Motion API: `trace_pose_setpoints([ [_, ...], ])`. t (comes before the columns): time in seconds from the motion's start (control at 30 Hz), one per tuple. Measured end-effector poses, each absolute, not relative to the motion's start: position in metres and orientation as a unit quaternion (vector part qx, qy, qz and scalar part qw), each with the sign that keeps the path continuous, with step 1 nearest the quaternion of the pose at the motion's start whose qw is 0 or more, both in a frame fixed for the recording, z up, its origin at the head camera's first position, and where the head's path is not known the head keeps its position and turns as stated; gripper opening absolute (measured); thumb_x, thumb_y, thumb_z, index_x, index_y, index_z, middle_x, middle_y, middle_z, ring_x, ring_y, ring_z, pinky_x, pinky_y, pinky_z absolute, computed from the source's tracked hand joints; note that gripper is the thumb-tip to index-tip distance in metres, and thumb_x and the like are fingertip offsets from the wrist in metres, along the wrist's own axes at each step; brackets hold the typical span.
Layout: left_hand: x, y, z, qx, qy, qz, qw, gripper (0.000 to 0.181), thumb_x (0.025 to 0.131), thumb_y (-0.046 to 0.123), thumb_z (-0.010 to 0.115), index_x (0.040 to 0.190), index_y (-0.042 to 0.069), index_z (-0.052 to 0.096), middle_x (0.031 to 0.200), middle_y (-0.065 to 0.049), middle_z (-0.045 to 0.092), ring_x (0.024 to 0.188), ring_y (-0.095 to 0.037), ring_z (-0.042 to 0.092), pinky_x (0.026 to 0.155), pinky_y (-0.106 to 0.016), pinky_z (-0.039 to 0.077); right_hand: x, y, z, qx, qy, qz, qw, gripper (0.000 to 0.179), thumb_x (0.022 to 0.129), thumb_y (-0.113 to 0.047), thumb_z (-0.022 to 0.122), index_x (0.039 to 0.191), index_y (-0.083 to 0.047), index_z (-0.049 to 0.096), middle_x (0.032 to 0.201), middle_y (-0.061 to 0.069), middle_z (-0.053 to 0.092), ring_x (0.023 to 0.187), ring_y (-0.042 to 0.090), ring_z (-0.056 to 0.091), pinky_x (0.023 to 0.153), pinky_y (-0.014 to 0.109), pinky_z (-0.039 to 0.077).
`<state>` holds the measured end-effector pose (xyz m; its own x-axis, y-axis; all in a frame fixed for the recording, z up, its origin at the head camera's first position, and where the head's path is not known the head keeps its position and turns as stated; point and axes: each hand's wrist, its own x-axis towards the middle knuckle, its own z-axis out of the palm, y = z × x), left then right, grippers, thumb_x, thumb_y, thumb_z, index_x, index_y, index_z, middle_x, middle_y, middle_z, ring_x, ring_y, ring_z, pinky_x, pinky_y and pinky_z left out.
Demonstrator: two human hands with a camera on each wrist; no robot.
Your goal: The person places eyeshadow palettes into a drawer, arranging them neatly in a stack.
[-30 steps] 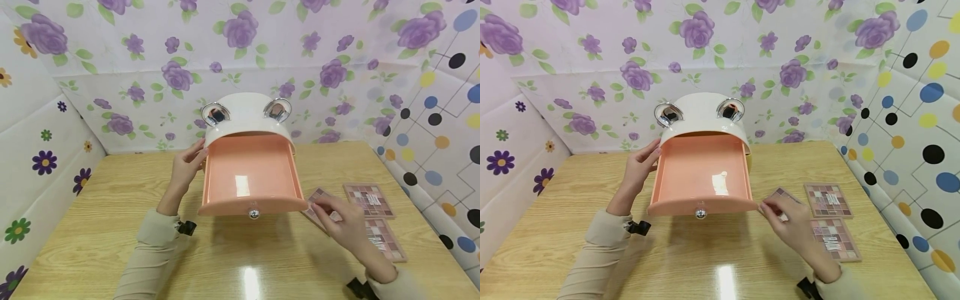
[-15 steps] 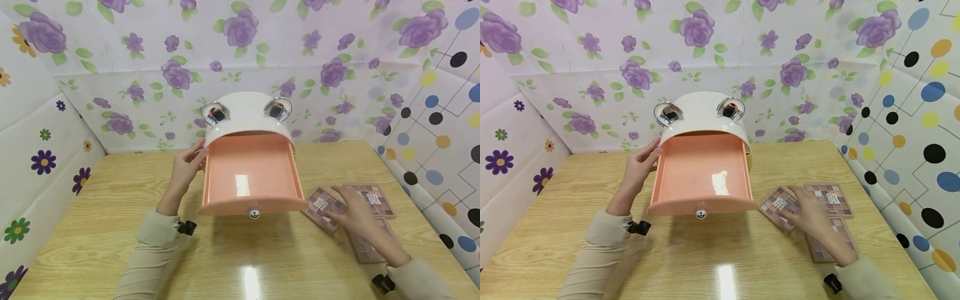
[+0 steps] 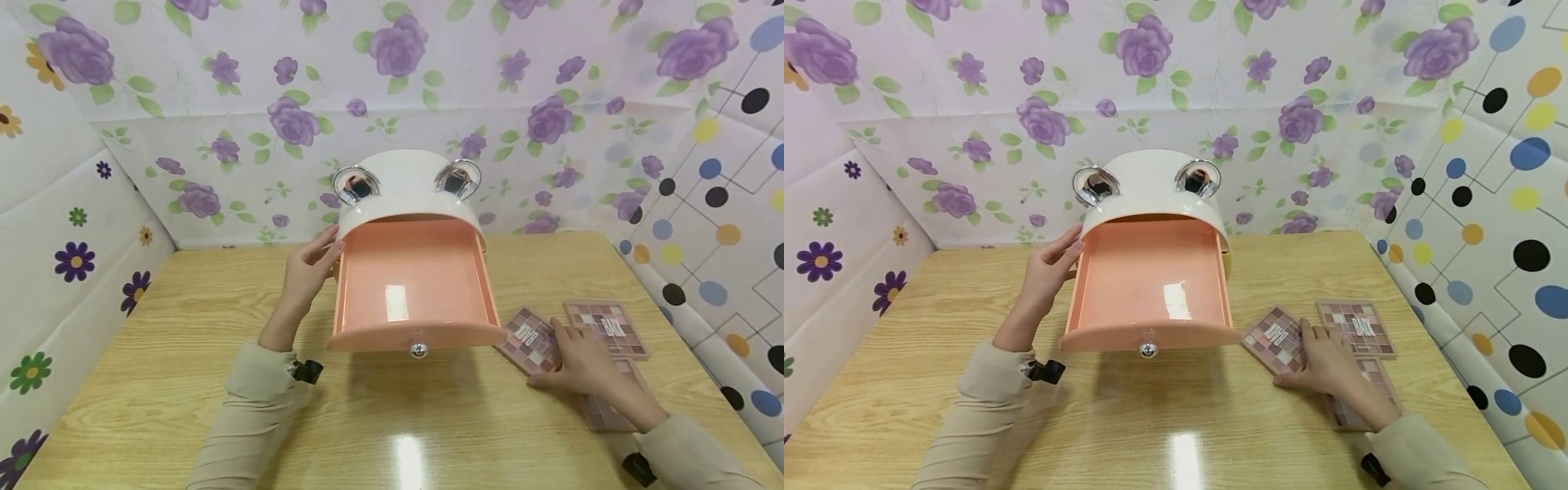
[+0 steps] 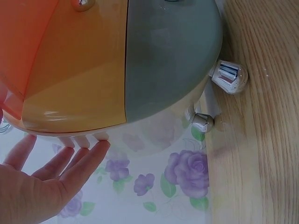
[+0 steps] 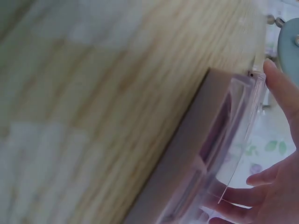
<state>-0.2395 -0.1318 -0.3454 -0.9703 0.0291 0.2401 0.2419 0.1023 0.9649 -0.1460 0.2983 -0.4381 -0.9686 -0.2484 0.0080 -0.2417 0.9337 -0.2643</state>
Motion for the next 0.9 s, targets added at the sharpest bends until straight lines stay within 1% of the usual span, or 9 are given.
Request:
trace_pose_setpoints([
  [0.17,-0.239,-0.131,-0.345,-0.092,-0.738,-0.663,0.082,0.043,0.089,0.02,0.059,0.13,0.009,0.051,0.125,-0.013,0.053,0.104,-0.016,0.056,0.081,-0.047,0.049,-0.148,0.297,-0.44,-0.121,0.985,-0.125,0.005,0.122,0.056,-0.068,0.071,0.13,0.018,0.028,0.124,0.045,0.032,0.105,0.06,0.038,0.077,0.066,0.04],
  [0.33,-0.239,-0.131,-0.346,-0.09,-0.741,-0.661,0.082,0.043,0.089,0.021,0.059,0.13,0.011,0.052,0.126,-0.011,0.054,0.103,-0.016,0.057,0.072,-0.03,0.054,-0.149,0.295,-0.438,-0.105,0.983,-0.148,-0.003,0.122,0.051,-0.059,0.079,0.131,0.017,0.028,0.132,0.043,0.021,0.102,0.061,0.038,0.077,0.067,0.039],
  [0.4,-0.239,-0.131,-0.346,-0.089,-0.742,-0.659,0.082,0.043,0.089,0.021,0.059,0.13,0.011,0.052,0.126,-0.01,0.054,0.104,-0.017,0.057,0.068,-0.024,0.054,-0.15,0.295,-0.438,-0.1,0.982,-0.16,-0.005,0.125,0.048,-0.057,0.082,0.132,0.016,0.026,0.131,0.041,0.021,0.101,0.059,0.037,0.076,0.066,0.039],
  [0.47,-0.24,-0.132,-0.346,-0.087,-0.743,-0.658,0.083,0.043,0.089,0.022,0.059,0.13,0.011,0.052,0.126,-0.011,0.054,0.105,-0.018,0.056,0.067,-0.021,0.053,-0.151,0.296,-0.438,-0.097,0.981,-0.17,-0.006,0.128,0.045,-0.055,0.083,0.133,0.016,0.024,0.124,0.041,0.026,0.098,0.056,0.038,0.074,0.064,0.04],
  [0.57,-0.24,-0.132,-0.346,-0.086,-0.744,-0.658,0.082,0.043,0.089,0.022,0.059,0.13,0.011,0.052,0.126,-0.011,0.054,0.106,-0.019,0.056,0.067,-0.021,0.053,-0.153,0.298,-0.436,-0.095,0.976,-0.196,-0.016,0.126,0.044,-0.043,0.088,0.133,0.018,0.023,0.115,0.039,0.03,0.099,0.052,0.035,0.078,0.062,0.037],
  [0.67,-0.24,-0.132,-0.346,-0.087,-0.745,-0.656,0.081,0.043,0.089,0.023,0.059,0.13,0.012,0.052,0.126,-0.01,0.054,0.106,-0.019,0.056,0.067,-0.021,0.053,-0.155,0.302,-0.429,-0.088,0.971,-0.22,-0.03,0.114,0.048,-0.025,0.089,0.132,0.02,0.026,0.112,0.04,0.033,0.099,0.052,0.036,0.081,0.062,0.035],
  [0.73,-0.24,-0.132,-0.346,-0.087,-0.744,-0.657,0.082,0.043,0.089,0.023,0.06,0.13,0.012,0.053,0.126,-0.01,0.054,0.105,-0.018,0.056,0.068,-0.02,0.053,-0.155,0.305,-0.423,-0.085,0.967,-0.237,-0.033,0.103,0.051,-0.015,0.087,0.129,0.021,0.03,0.106,0.039,0.041,0.091,0.047,0.043,0.077,0.057,0.04],
  [0.83,-0.24,-0.132,-0.347,-0.086,-0.743,-0.659,0.083,0.043,0.089,0.023,0.06,0.13,0.012,0.053,0.125,-0.011,0.054,0.103,-0.015,0.057,0.068,-0.02,0.053,-0.155,0.311,-0.415,-0.074,0.96,-0.27,-0.027,0.079,0.06,-0.005,0.082,0.123,0.019,0.042,0.096,0.032,0.053,0.077,0.034,0.052,0.065,0.043,0.048],
  [0.9,-0.24,-0.132,-0.347,-0.086,-0.741,-0.661,0.084,0.043,0.089,0.022,0.06,0.13,0.012,0.053,0.125,-0.011,0.054,0.102,-0.014,0.057,0.069,-0.021,0.053,-0.155,0.316,-0.411,-0.062,0.952,-0.299,-0.018,0.066,0.065,-0.003,0.078,0.12,0.016,0.047,0.093,0.027,0.058,0.07,0.025,0.053,0.055,0.033,0.046],
])
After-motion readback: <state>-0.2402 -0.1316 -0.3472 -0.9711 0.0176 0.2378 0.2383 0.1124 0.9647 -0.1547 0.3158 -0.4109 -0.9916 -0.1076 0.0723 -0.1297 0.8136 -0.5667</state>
